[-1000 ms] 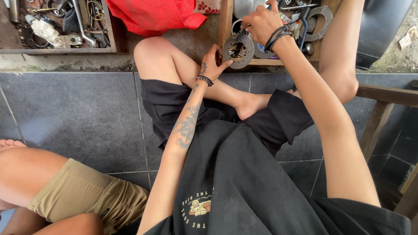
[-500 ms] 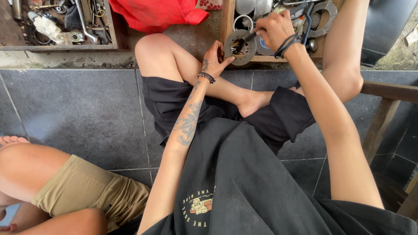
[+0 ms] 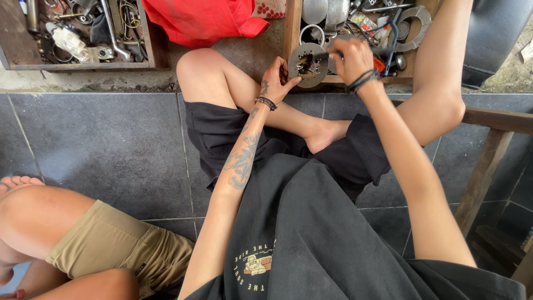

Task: The person is cleaning a circular metal plate using a small brush and inspecting various mechanical components from a parts box.

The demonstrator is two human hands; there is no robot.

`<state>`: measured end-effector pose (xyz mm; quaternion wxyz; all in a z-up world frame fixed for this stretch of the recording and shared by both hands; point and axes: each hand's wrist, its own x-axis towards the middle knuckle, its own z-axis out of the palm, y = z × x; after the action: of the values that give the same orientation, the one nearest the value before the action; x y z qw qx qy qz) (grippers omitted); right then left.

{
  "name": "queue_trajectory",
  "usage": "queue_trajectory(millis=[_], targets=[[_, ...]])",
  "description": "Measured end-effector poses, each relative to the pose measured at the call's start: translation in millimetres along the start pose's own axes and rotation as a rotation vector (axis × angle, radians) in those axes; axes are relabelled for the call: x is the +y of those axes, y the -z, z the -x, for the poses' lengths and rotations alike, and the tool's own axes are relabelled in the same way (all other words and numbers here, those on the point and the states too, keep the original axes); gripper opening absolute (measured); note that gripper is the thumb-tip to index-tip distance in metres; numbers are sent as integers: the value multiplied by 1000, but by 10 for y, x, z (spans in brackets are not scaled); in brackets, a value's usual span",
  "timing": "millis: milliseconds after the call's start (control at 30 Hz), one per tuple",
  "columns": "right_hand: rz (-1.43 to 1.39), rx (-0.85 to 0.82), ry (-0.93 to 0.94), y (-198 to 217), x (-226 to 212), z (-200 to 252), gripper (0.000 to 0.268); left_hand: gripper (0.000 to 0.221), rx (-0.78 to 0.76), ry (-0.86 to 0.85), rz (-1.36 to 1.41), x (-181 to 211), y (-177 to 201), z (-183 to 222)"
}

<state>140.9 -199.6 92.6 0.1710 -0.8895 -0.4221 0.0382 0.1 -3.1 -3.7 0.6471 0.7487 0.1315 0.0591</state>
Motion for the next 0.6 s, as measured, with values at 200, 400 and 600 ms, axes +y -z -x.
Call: queue_trajectory(millis=[200, 400, 600], targets=[[10, -170, -318, -262, -70, 665, 7, 47, -38, -99, 35, -392, -71, -31], [-162, -97, -519, -158, -443, 807, 7, 50, -53, -35, -58, -483, -82, -56], [-355, 248, -622, -215, -907, 738, 24, 62, -56, -39, -38, -414, 6, -51]])
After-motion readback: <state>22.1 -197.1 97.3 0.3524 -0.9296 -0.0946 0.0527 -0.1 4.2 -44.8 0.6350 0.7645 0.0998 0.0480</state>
